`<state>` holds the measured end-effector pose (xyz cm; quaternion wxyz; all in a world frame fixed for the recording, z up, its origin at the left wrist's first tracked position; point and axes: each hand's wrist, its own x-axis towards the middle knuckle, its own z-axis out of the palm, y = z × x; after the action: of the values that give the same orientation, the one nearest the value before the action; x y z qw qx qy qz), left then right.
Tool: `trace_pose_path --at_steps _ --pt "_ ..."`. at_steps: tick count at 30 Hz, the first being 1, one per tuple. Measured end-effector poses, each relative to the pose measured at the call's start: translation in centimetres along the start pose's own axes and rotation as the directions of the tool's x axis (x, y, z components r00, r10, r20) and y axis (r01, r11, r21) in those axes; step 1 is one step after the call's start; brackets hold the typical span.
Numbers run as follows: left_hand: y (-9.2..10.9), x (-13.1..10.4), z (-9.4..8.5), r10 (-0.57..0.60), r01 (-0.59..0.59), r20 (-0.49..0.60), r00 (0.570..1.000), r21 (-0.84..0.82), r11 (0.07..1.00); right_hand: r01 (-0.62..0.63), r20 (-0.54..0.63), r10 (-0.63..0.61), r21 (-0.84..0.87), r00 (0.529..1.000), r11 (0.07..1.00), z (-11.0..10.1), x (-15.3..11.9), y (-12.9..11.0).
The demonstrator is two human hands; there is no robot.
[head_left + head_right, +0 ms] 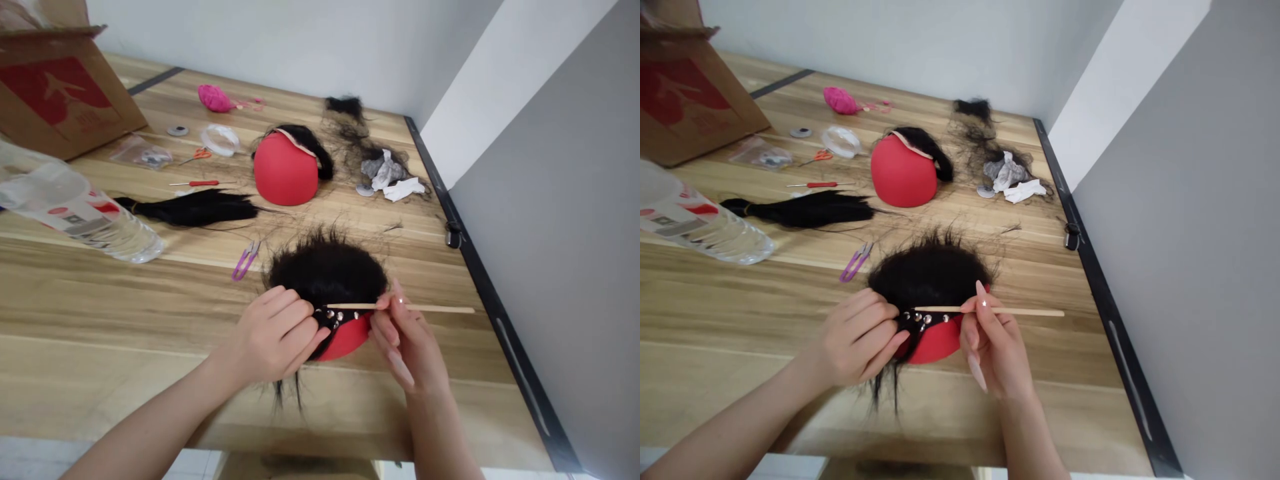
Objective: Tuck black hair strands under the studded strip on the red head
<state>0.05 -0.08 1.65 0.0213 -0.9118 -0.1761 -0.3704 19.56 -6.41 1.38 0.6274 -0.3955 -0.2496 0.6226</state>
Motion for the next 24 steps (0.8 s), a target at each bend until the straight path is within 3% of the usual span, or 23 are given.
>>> trace_pose_path --at_steps 9,15,24 --pt "-0.1 0.0 0.0 -0.009 0.010 0.014 1.000 -0.017 1.000 -0.059 0.020 0.058 0.061 0.998 0.996 -0.1 0.0 -0.1" --pt "-0.1 0.0 0.0 -0.011 0.011 0.004 1.000 -0.010 1.000 -0.042 0.127 0.039 0.018 0.991 0.999 -0.2 -0.6 -0.8" --pt "-0.3 -0.2 0.1 0.009 -0.009 -0.007 1.000 -0.010 1.000 -0.123 0.173 0.117 0.025 0.978 0.992 -0.4 -1.0 -1.6"
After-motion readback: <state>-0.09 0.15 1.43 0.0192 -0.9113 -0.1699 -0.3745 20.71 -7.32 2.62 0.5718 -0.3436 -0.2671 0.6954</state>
